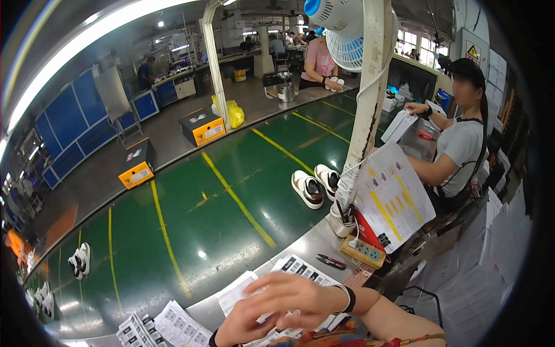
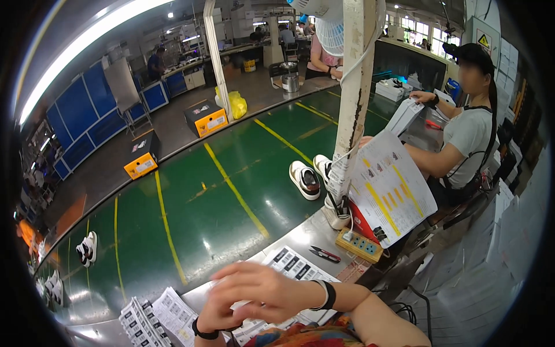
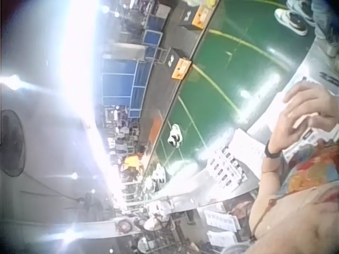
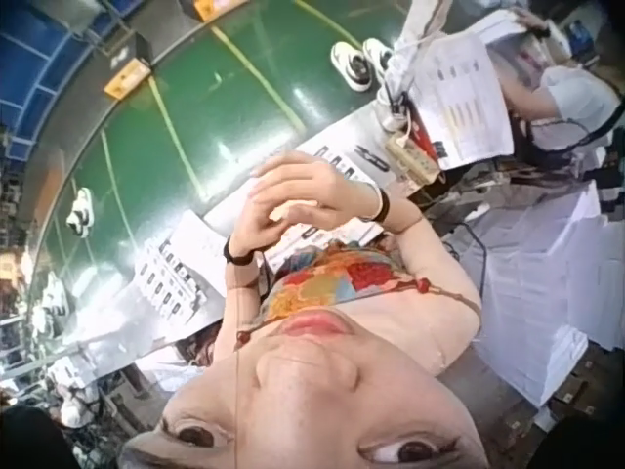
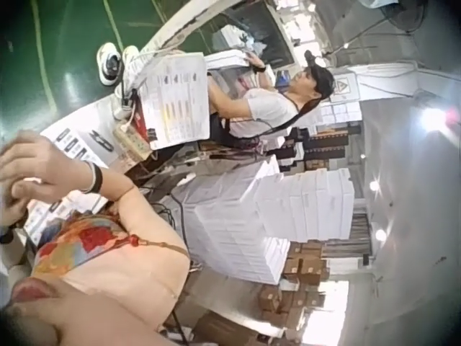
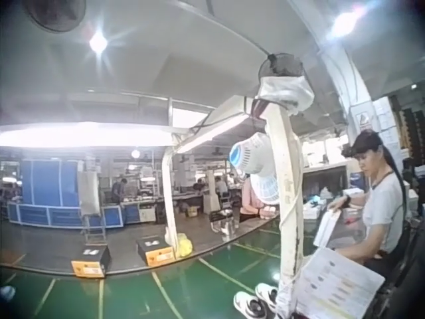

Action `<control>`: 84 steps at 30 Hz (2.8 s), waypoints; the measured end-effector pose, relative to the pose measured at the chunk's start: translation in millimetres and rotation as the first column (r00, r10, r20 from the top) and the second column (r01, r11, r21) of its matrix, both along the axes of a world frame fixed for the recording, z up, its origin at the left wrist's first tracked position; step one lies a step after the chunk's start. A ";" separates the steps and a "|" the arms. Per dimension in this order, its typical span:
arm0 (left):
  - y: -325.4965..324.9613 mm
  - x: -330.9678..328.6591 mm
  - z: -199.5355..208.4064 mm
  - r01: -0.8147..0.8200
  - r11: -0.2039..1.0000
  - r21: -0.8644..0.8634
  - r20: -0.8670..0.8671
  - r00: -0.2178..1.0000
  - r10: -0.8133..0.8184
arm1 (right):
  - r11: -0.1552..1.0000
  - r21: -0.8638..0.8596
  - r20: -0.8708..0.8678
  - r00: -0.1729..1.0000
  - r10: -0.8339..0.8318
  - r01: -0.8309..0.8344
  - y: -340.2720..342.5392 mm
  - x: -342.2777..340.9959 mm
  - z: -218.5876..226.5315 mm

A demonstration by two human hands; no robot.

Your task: Inspecting pairs of shoes on a conveyor belt, trimming loose threads with a tool, and organizing product labels.

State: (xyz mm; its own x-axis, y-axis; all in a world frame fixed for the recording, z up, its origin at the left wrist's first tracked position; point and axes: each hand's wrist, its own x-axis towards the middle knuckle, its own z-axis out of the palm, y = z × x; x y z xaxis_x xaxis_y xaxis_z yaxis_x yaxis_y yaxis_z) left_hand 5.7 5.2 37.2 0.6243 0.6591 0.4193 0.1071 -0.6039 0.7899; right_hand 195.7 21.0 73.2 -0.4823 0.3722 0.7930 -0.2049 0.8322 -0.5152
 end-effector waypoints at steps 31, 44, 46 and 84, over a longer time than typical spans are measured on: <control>134.0 1.5 -196.6 0.646 -0.131 -0.752 0.341 0.552 0.761 | -0.273 -0.740 -0.349 0.698 -0.625 -0.615 87.0 -29.3 -255.1; 129.5 13.2 -194.4 0.490 -0.032 -0.871 0.311 0.600 0.737 | -0.269 -0.791 -0.264 0.703 -0.660 -0.550 85.6 -35.4 -260.2; 128.2 11.0 -192.9 0.475 -0.016 -0.880 0.322 0.621 0.715 | -0.266 -0.780 -0.256 0.677 -0.690 -0.567 85.2 -35.3 -260.5; -11.6 21.8 7.0 0.029 0.955 -0.294 0.221 0.975 0.039 | -0.171 -0.817 -0.374 0.732 -0.570 -0.550 82.7 -32.3 -266.4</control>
State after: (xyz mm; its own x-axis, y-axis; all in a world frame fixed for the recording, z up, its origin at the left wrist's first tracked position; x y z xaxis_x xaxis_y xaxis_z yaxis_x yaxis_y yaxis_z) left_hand 27.4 -6.4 44.2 0.5341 0.7767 0.3338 -0.0887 -0.3412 0.9358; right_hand 163.3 103.7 -193.2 -0.2394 0.8486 -0.4718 -0.8149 -0.4398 -0.3774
